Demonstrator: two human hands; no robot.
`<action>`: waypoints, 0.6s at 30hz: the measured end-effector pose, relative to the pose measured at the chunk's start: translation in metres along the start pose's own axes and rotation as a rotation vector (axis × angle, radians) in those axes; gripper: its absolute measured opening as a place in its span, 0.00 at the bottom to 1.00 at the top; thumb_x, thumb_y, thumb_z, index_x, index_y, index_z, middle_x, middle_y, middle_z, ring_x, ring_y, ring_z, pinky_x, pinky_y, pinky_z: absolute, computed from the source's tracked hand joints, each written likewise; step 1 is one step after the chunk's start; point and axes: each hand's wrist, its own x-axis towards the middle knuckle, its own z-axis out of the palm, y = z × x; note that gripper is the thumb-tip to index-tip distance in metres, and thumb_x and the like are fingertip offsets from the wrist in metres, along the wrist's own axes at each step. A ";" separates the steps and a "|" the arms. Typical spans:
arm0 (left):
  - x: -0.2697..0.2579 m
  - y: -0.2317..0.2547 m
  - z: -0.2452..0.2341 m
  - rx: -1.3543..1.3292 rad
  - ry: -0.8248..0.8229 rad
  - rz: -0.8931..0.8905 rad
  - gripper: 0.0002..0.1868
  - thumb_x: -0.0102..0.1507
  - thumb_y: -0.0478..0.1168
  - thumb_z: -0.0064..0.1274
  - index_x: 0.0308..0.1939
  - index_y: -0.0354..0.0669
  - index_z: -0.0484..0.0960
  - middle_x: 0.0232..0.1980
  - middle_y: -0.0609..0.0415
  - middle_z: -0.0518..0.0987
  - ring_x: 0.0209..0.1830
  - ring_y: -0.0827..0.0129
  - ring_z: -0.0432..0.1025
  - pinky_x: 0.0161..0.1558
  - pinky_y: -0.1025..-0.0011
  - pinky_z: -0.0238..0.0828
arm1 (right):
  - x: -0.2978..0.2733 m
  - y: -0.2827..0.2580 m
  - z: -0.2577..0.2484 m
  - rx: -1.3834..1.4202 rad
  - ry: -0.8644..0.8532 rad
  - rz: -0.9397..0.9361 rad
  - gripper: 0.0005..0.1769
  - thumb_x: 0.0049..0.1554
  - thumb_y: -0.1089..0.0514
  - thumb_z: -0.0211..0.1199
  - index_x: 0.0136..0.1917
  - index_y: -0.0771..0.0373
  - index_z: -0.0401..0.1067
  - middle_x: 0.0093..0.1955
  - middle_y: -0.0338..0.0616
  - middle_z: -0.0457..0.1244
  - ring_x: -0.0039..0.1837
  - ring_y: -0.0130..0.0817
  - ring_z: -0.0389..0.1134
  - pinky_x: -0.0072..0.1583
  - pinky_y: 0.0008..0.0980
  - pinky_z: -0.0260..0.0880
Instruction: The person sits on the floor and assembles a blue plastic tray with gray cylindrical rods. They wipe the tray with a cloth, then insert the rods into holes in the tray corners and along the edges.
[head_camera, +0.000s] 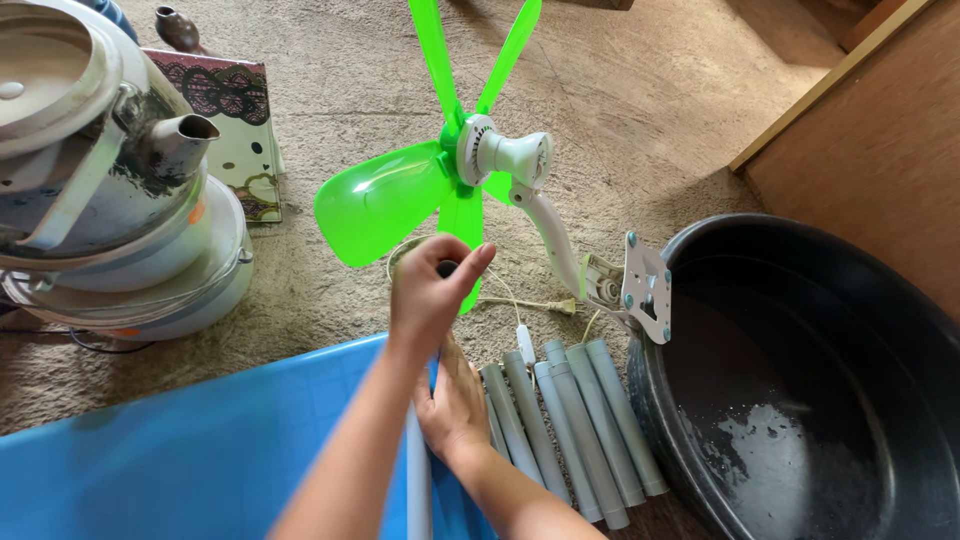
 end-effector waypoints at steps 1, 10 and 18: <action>-0.014 0.001 0.010 0.037 0.196 0.108 0.17 0.61 0.48 0.63 0.31 0.41 0.75 0.24 0.66 0.72 0.23 0.83 0.66 0.26 0.80 0.63 | 0.001 -0.005 -0.001 -0.001 -0.033 0.062 0.39 0.63 0.38 0.49 0.77 0.64 0.51 0.78 0.58 0.52 0.76 0.56 0.53 0.73 0.49 0.49; -0.014 -0.042 0.048 0.236 0.597 0.011 0.28 0.62 0.43 0.68 0.20 0.41 0.63 0.20 0.61 0.63 0.22 0.75 0.53 0.25 0.70 0.53 | -0.007 -0.023 -0.020 -0.002 -0.177 0.322 0.35 0.59 0.38 0.53 0.70 0.62 0.61 0.72 0.56 0.57 0.73 0.56 0.56 0.72 0.49 0.53; -0.010 -0.057 0.003 -0.020 0.048 0.045 0.24 0.60 0.39 0.67 0.18 0.45 0.66 0.21 0.67 0.62 0.22 0.81 0.55 0.24 0.73 0.51 | -0.002 0.007 0.002 -0.058 -0.014 -0.011 0.37 0.61 0.43 0.51 0.77 0.63 0.54 0.77 0.58 0.53 0.78 0.55 0.52 0.75 0.50 0.47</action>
